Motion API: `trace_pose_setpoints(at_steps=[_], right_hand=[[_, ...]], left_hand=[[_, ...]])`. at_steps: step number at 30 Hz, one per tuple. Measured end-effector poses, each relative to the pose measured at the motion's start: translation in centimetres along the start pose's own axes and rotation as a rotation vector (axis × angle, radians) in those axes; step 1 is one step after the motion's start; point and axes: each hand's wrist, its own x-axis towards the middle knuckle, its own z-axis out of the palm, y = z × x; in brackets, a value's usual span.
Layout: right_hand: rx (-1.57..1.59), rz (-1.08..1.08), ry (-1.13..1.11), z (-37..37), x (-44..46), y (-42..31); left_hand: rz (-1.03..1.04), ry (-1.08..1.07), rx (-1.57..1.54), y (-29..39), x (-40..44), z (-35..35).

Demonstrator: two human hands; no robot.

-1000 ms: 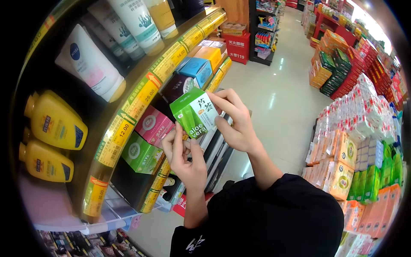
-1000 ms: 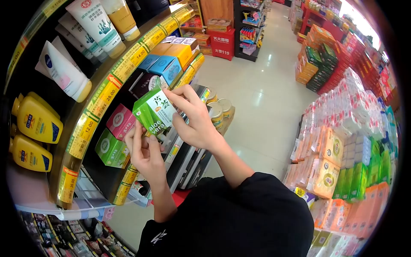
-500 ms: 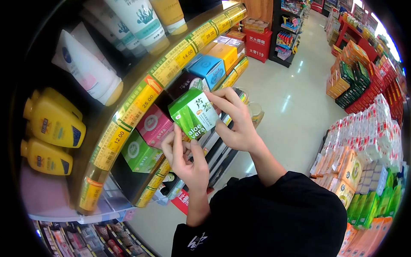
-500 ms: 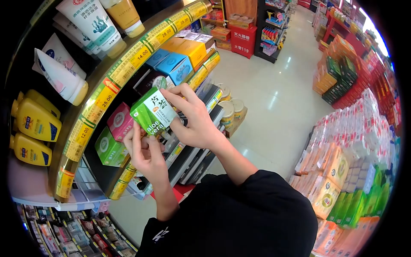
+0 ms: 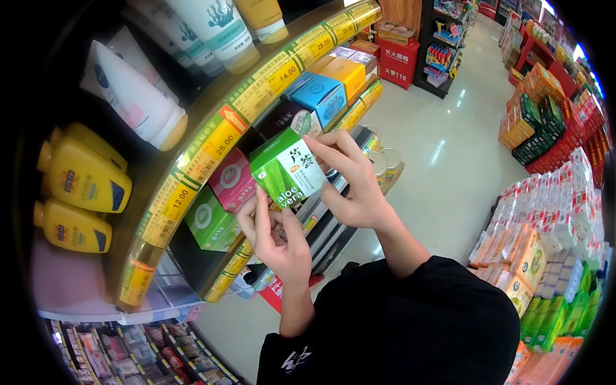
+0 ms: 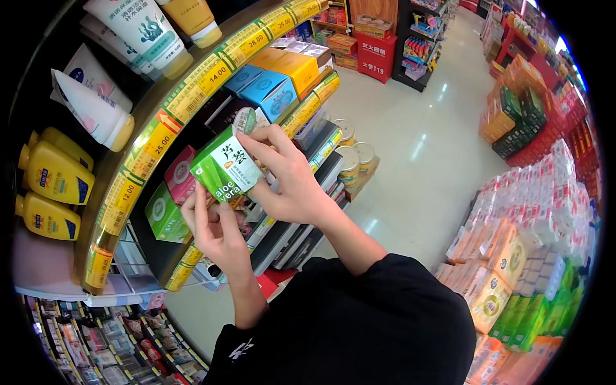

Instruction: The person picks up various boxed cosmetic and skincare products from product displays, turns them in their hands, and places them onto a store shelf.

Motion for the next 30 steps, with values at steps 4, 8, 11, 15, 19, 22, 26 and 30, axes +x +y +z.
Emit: trace_pose_setpoints(at_steps=[4, 8, 11, 15, 19, 22, 26, 30], right_hand=[[-0.016, -0.011, 0.018, 0.17, 0.04, -0.18], [-0.019, -0.021, 0.025, 0.45, 0.01, 0.01], [-0.009, -0.024, 0.014, 0.49, 0.03, 0.02], [-0.005, -0.006, -0.019, 0.30, 0.06, -0.14], [-0.004, -0.013, -0.017, 0.34, 0.20, -0.05], [0.012, -0.004, -0.022, 0.39, 0.20, -0.10], [0.003, -0.020, -0.029, 0.46, 0.29, 0.04], [0.000, -0.022, -0.039, 0.68, 0.45, -0.09]], left_hand=[[0.006, -0.006, 0.025, -0.10, -0.11, -0.23], [0.023, -0.013, 0.059, -0.13, -0.11, -0.46], [0.021, -0.009, 0.066, 0.06, -0.13, -0.49], [0.035, 0.001, 0.063, -0.14, -0.15, -0.47], [0.044, -0.003, 0.069, -0.21, -0.18, -0.52], [0.056, -0.002, 0.085, -0.20, -0.17, -0.52], [0.065, 0.000, 0.109, -0.21, -0.23, -0.57], [0.099, 0.011, 0.141, -0.27, -0.32, -0.70]])
